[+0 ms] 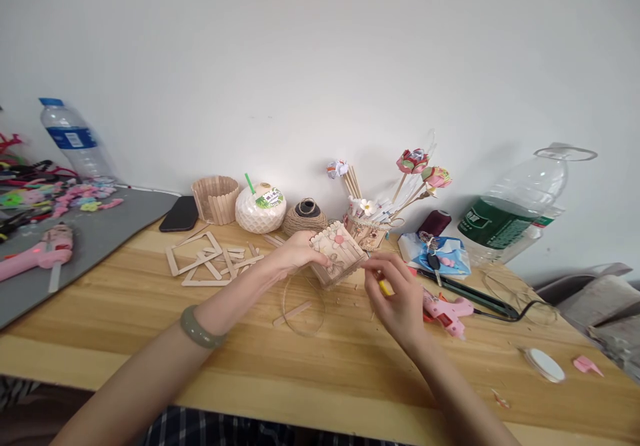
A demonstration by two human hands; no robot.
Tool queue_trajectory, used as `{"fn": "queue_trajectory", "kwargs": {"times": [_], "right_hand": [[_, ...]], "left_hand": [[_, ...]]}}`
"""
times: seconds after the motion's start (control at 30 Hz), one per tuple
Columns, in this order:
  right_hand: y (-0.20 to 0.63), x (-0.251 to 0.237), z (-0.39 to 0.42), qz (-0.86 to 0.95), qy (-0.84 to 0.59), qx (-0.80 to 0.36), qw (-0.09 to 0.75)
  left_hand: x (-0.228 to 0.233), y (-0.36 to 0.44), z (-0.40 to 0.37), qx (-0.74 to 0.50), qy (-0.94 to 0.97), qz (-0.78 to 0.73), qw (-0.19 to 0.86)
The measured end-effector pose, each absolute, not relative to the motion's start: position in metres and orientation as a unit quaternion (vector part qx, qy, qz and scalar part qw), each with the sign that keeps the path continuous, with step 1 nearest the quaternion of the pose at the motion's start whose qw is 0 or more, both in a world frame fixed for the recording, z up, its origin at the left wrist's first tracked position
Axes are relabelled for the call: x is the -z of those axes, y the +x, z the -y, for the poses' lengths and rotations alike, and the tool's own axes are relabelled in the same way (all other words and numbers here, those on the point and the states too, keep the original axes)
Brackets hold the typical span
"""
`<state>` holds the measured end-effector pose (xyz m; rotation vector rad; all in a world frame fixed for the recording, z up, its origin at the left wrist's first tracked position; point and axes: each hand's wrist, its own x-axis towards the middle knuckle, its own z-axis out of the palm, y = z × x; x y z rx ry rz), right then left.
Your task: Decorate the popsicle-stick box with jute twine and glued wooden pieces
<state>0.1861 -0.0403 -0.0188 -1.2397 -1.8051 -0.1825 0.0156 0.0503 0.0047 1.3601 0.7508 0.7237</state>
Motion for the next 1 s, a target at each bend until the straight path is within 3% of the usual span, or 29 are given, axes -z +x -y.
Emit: {"fn": "queue_trajectory", "kwargs": {"times": [0.17,0.23,0.4,0.53,0.63,0.73,0.93,1.0], "right_hand": [[0.169,0.029,0.064,0.71,-0.617,-0.133,0.31],[0.158,0.032,0.069,0.685,-0.617,-0.249,0.297],[0.129,0.036,0.069,0.511,-0.472,-0.606,0.387],[0.114,0.031,0.065,0.377,-0.384,-0.714,0.448],[0.113,0.027,0.061,0.369,-0.372,-0.727,0.443],[0.122,0.026,0.058,0.429,-0.451,-0.663,0.415],[0.156,0.017,0.047,0.617,-0.578,-0.302,0.441],[0.164,0.011,0.042,0.634,-0.59,-0.253,0.43]], "left_hand": [[-0.003,0.014,-0.052,-0.305,0.608,-0.347,0.645],[-0.003,0.014,-0.053,-0.296,0.615,-0.355,0.639],[0.0,0.015,-0.051,-0.28,0.623,-0.378,0.625],[0.003,0.016,-0.049,-0.282,0.629,-0.385,0.614],[0.003,0.016,-0.049,-0.29,0.63,-0.389,0.606],[0.004,0.015,-0.05,-0.294,0.627,-0.386,0.609],[0.005,0.012,-0.053,-0.296,0.623,-0.383,0.615],[0.005,0.012,-0.053,-0.297,0.624,-0.379,0.615]]}}
